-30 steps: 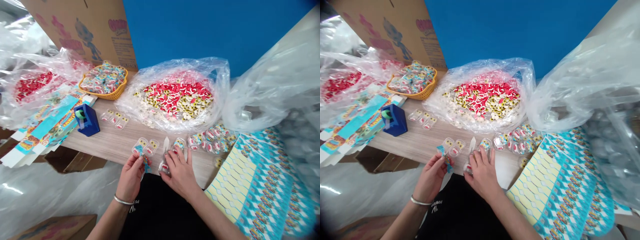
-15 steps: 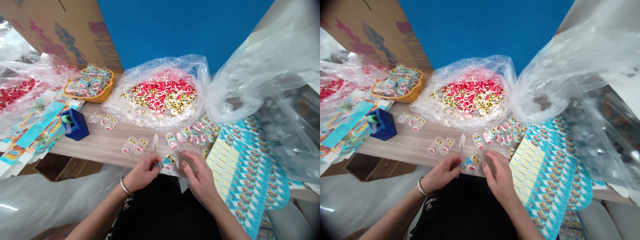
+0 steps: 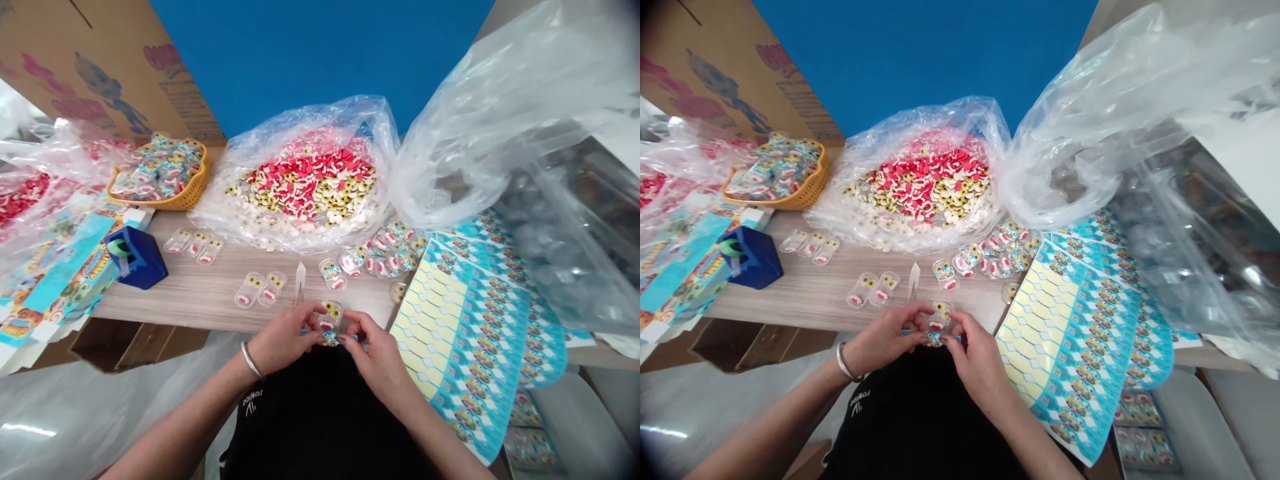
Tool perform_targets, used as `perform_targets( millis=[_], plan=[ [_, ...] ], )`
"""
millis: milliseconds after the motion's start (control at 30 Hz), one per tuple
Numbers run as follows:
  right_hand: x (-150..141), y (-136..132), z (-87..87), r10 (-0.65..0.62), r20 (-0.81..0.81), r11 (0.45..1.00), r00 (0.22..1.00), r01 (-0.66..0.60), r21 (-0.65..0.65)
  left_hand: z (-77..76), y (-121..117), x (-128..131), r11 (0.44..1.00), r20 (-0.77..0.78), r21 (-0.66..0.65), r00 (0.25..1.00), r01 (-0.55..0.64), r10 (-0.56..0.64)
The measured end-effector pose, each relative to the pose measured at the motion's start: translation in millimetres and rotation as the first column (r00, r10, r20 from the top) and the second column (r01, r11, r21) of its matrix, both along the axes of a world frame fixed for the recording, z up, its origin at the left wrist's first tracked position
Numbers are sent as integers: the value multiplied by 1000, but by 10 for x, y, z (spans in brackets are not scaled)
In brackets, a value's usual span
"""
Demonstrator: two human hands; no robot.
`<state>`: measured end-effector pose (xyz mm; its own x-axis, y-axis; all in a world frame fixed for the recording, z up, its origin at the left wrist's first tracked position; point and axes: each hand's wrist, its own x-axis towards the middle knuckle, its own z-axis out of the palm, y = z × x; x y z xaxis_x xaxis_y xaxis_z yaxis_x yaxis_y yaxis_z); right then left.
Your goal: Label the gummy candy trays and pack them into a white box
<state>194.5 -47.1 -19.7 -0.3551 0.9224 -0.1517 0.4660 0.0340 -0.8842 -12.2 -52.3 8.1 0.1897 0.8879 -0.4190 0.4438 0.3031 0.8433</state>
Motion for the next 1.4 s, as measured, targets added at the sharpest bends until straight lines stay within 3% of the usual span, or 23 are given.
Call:
perform_targets(
  millis=[167,467,967,1067,1267,1400],
  plan=[
    [-58,64,-37,-44,44,997,998,47,-69,-48,116,-12,982,-189,189,982,7,29],
    [-157,253,-141,-21,115,991,993,36,-128,-245,308,-31,994,-255,108,967,15,14],
    [-107,344,-183,20,127,982,992,4,-188,-249,397,23,998,-308,36,951,49,-35],
    [-122,362,-181,42,213,991,976,-13,-135,-266,386,47,994,-419,72,907,78,-40],
    [-164,369,-122,152,281,987,947,-132,-89,-245,244,103,990,-685,66,727,127,-48],
    [-231,332,-119,205,281,977,938,-180,-111,-265,-51,101,995,-735,95,676,40,43]
  ],
)
